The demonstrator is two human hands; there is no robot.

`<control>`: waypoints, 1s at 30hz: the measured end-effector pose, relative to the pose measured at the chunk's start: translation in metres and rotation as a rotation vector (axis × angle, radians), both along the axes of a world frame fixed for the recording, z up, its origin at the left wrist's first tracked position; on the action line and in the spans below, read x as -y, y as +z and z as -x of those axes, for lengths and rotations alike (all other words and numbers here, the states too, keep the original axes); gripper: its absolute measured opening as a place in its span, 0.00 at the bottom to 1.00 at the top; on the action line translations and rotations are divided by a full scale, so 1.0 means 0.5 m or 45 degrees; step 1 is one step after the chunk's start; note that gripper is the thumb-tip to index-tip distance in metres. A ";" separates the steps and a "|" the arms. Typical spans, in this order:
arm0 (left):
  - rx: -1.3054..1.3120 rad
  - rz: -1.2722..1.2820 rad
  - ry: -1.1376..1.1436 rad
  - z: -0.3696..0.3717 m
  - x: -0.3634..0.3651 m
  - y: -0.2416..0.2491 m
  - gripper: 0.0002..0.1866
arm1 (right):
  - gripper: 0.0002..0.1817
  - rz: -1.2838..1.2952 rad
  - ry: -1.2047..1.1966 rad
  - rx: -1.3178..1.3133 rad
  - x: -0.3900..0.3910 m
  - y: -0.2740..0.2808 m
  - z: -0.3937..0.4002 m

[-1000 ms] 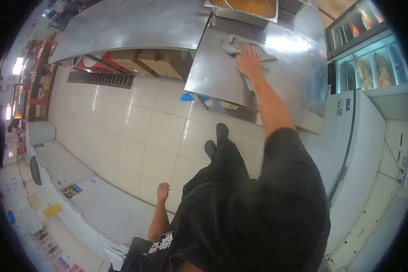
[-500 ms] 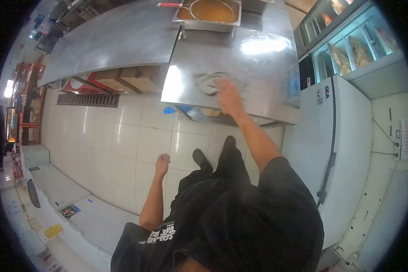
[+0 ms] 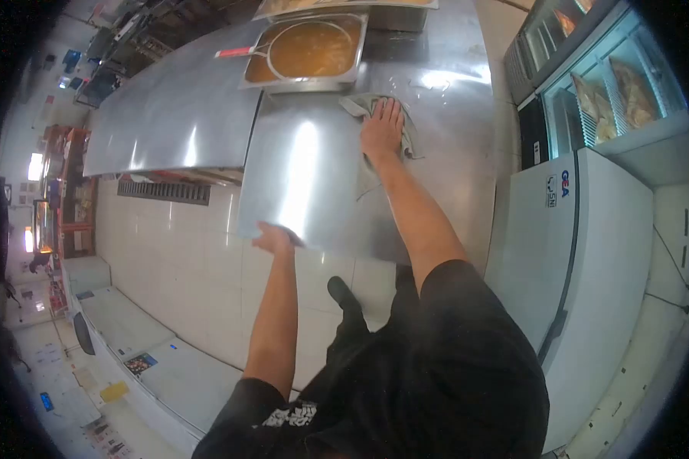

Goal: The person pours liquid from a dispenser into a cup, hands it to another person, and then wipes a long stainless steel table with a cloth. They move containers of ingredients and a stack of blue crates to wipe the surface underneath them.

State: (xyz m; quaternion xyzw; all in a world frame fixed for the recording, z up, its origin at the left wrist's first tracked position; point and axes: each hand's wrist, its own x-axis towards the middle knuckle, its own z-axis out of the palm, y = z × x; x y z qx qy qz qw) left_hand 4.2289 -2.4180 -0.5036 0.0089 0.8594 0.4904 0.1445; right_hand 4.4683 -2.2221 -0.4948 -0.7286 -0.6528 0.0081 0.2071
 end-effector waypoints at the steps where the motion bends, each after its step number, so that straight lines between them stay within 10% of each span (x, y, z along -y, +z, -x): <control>1: -0.280 0.103 0.054 0.006 -0.003 -0.054 0.40 | 0.32 0.023 0.014 0.005 -0.041 0.000 -0.013; 15: -0.171 0.461 -0.002 -0.018 -0.012 0.017 0.39 | 0.26 -0.036 0.461 0.162 -0.478 -0.001 -0.129; 20: -0.176 0.442 -0.032 -0.017 -0.002 0.023 0.39 | 0.23 -0.022 0.300 0.307 -0.482 -0.017 -0.265; 22: -0.171 0.447 -0.030 -0.023 -0.005 0.031 0.40 | 0.21 -0.518 0.080 0.257 -0.453 -0.025 -0.269; 30: -0.232 0.446 -0.038 0.010 0.016 -0.020 0.42 | 0.19 -0.161 0.409 0.203 -0.491 -0.009 -0.238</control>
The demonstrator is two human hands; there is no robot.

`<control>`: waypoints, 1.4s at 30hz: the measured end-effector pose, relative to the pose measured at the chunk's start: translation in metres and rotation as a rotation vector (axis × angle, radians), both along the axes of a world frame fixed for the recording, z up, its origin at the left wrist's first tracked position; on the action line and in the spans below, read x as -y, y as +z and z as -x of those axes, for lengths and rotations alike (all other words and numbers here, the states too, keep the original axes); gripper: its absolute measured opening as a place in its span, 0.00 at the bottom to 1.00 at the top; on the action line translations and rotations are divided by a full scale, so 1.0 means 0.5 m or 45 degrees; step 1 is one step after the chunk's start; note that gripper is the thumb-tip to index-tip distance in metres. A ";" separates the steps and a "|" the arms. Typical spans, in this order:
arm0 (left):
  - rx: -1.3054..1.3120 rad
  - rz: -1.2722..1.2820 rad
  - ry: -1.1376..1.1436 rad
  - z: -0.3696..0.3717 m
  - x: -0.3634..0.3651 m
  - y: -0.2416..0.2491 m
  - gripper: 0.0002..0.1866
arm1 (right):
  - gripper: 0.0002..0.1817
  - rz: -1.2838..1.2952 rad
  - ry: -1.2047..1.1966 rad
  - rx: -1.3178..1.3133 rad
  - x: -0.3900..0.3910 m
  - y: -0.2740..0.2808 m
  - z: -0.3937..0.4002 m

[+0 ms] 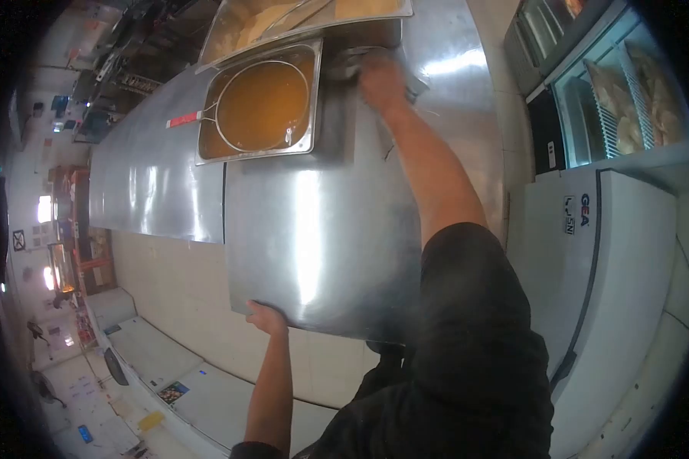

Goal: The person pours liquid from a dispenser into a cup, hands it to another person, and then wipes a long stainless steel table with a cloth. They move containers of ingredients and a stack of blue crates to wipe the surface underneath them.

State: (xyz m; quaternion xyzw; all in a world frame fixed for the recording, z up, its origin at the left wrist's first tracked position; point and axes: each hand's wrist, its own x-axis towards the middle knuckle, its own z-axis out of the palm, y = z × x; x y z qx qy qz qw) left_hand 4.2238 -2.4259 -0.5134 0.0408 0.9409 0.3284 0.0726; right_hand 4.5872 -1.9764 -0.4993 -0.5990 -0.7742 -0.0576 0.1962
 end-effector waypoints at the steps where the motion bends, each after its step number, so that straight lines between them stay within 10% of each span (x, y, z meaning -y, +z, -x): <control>1: -0.010 0.008 -0.009 -0.011 -0.009 0.019 0.42 | 0.18 0.122 -0.178 -0.099 -0.002 0.016 -0.021; 11: 0.030 -0.057 -0.023 -0.017 -0.010 0.018 0.42 | 0.18 -0.126 0.025 0.043 -0.028 -0.030 0.091; 14: 0.064 -0.072 -0.019 -0.009 0.000 0.021 0.41 | 0.20 0.241 -0.085 0.001 -0.031 0.000 0.038; 20: 0.115 -0.114 -0.008 -0.024 -0.020 0.026 0.40 | 0.20 -0.200 -0.478 -0.037 -0.011 -0.021 -0.014; 24: 0.130 -0.071 0.010 -0.022 -0.015 0.036 0.40 | 0.18 0.416 -0.011 0.287 -0.047 0.012 0.127; 30: 0.106 -0.074 -0.005 -0.018 -0.018 0.026 0.40 | 0.20 0.178 0.274 -0.141 0.087 -0.020 0.059; 42: 0.083 -0.016 0.010 -0.011 -0.018 0.026 0.40 | 0.19 0.234 0.360 0.062 0.109 0.006 0.098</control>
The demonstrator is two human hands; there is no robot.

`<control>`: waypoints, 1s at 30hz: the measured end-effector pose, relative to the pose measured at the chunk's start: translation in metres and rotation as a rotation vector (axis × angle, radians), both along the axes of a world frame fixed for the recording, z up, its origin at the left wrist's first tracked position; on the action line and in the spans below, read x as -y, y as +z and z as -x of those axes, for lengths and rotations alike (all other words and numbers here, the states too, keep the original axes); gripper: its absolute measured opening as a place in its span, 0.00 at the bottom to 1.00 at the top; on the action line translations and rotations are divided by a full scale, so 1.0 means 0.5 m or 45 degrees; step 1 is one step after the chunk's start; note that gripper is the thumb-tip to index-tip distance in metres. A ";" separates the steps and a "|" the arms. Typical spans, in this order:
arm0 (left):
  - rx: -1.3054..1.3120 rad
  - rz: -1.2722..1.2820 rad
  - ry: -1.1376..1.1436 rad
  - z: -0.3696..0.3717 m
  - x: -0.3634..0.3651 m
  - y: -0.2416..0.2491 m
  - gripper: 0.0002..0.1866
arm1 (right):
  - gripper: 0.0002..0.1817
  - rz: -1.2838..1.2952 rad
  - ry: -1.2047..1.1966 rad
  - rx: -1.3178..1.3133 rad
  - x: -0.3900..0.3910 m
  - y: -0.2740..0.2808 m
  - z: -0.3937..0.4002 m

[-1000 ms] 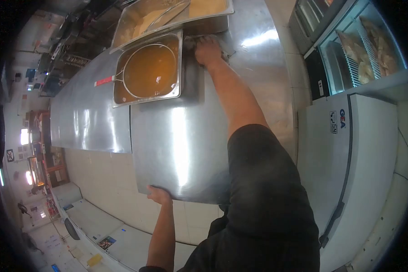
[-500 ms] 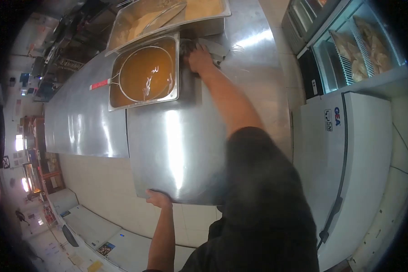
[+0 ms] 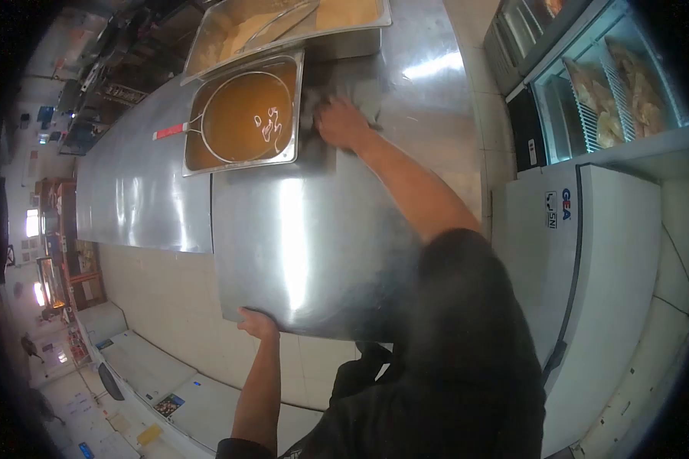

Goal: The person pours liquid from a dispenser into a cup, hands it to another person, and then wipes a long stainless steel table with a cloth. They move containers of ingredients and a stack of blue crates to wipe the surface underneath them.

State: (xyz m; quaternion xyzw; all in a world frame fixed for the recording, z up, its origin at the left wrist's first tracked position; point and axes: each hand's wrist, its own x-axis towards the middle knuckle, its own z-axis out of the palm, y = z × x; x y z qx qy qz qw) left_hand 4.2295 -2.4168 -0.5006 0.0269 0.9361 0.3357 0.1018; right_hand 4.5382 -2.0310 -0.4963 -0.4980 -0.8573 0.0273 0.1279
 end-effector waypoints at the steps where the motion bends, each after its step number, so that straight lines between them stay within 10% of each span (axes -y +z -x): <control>1: 0.012 -0.026 0.005 -0.006 -0.006 0.010 0.40 | 0.19 -0.011 0.003 0.006 0.007 -0.017 -0.003; 14: 0.035 -0.104 0.001 -0.024 -0.003 0.026 0.39 | 0.16 0.003 -0.083 0.018 -0.054 0.018 -0.085; 19: -0.082 0.059 -0.016 0.008 0.008 -0.011 0.40 | 0.19 -0.487 -0.759 -0.089 -0.082 -0.016 -0.206; 22: -0.021 0.001 -0.020 -0.013 -0.001 0.016 0.41 | 0.22 0.051 -0.445 0.088 -0.086 -0.036 -0.133; 25: -0.005 -0.014 -0.001 -0.024 -0.004 0.028 0.40 | 0.22 -0.101 -0.129 0.042 -0.058 -0.030 -0.139; 30: -0.030 -0.001 -0.005 0.000 0.010 0.000 0.40 | 0.21 -0.077 -0.530 0.041 -0.065 0.028 -0.129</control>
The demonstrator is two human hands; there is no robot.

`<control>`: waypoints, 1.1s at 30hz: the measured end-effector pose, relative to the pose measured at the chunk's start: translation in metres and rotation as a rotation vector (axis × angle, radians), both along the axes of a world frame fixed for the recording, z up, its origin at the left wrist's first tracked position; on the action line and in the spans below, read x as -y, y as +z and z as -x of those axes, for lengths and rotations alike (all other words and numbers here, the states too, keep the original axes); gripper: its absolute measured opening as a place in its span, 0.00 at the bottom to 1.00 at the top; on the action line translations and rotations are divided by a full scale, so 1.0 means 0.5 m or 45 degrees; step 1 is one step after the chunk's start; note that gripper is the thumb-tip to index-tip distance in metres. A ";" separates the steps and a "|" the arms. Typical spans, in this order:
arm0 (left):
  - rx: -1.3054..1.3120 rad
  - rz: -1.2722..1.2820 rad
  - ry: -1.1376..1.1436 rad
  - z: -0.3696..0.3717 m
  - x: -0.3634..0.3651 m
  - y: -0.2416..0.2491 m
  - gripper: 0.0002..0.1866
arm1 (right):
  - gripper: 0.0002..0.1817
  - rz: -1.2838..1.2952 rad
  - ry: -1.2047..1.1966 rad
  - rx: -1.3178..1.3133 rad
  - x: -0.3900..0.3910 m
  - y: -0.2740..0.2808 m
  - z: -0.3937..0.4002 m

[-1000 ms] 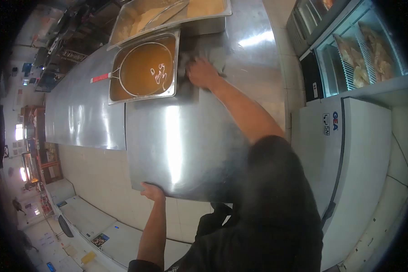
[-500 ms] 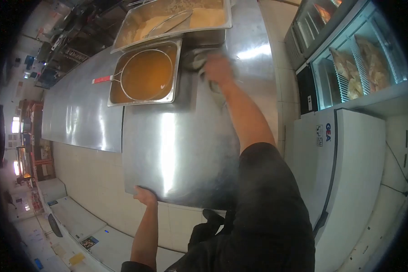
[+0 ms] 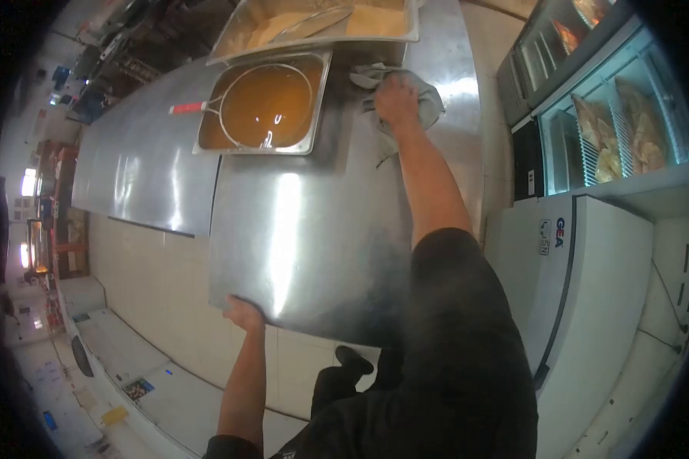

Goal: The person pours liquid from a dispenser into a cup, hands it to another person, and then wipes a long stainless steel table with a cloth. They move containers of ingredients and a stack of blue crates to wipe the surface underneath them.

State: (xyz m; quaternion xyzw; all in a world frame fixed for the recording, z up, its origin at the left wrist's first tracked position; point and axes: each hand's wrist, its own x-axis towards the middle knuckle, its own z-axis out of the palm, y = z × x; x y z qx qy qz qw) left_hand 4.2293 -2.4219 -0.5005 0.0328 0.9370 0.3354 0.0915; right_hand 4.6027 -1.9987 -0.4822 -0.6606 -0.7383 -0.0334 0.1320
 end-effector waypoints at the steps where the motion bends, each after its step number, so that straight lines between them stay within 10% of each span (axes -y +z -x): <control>1: 0.010 -0.018 -0.028 -0.005 -0.007 0.009 0.39 | 0.22 0.187 0.061 0.027 0.019 0.008 0.016; 8: 0.007 0.067 0.032 -0.023 -0.024 0.034 0.39 | 0.23 -0.096 0.119 -0.118 0.063 -0.008 0.109; 17: 0.124 -0.095 0.045 -0.026 -0.021 0.044 0.40 | 0.23 0.056 0.756 -0.458 0.592 -0.004 0.221; 24: 0.062 -0.060 0.055 -0.016 -0.019 0.020 0.41 | 0.29 0.022 0.331 -0.057 0.290 -0.021 0.101; 33: 0.066 -0.537 0.016 0.023 0.008 -0.034 0.32 | 0.29 0.200 0.798 -0.026 0.684 0.035 0.487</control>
